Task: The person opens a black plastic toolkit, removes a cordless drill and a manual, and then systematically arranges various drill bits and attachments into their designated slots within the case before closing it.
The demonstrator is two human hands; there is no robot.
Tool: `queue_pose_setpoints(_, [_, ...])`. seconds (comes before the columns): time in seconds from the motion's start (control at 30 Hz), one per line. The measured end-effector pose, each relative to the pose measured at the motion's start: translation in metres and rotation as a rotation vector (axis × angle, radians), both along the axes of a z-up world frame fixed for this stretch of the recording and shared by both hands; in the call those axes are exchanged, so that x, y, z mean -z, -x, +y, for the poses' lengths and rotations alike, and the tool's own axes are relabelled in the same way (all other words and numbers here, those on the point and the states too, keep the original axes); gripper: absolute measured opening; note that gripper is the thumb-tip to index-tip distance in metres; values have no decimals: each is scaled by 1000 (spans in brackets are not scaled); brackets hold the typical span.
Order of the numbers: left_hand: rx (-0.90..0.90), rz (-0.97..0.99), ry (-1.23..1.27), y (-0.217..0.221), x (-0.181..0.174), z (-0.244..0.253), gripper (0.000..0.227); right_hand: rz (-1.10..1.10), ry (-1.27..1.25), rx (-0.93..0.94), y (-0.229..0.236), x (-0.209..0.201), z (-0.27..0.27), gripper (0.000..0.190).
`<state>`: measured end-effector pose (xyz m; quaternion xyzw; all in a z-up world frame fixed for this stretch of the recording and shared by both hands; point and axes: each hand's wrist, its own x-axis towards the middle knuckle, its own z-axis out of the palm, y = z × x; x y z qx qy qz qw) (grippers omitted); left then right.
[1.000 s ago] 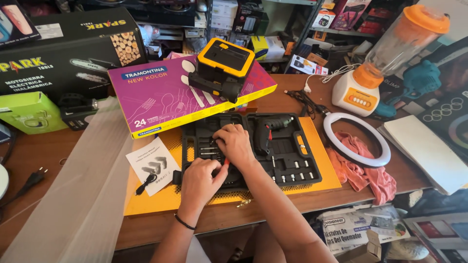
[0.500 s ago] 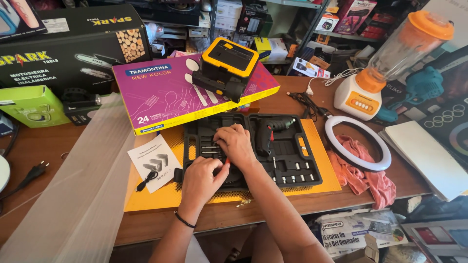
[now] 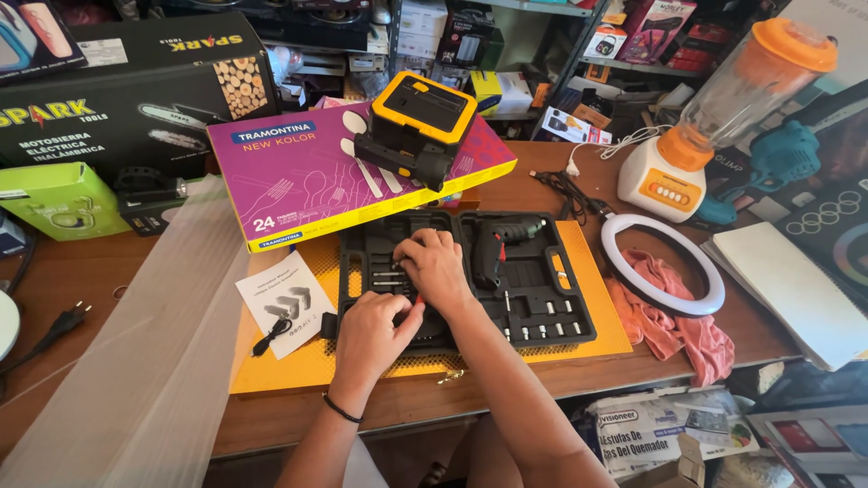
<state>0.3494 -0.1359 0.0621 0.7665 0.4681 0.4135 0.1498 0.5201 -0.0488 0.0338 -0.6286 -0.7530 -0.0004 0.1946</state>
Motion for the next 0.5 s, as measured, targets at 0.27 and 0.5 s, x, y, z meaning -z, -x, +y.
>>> queue_pose_setpoints(0.27, [-7,-3,-18,-1,5,2,31,200,-247,-118,-2,-25,-14,14])
queue_pose_setpoints(0.5, [-2,1,17,0,0,0,33,218,-309,-96,-4,-10,-7,15])
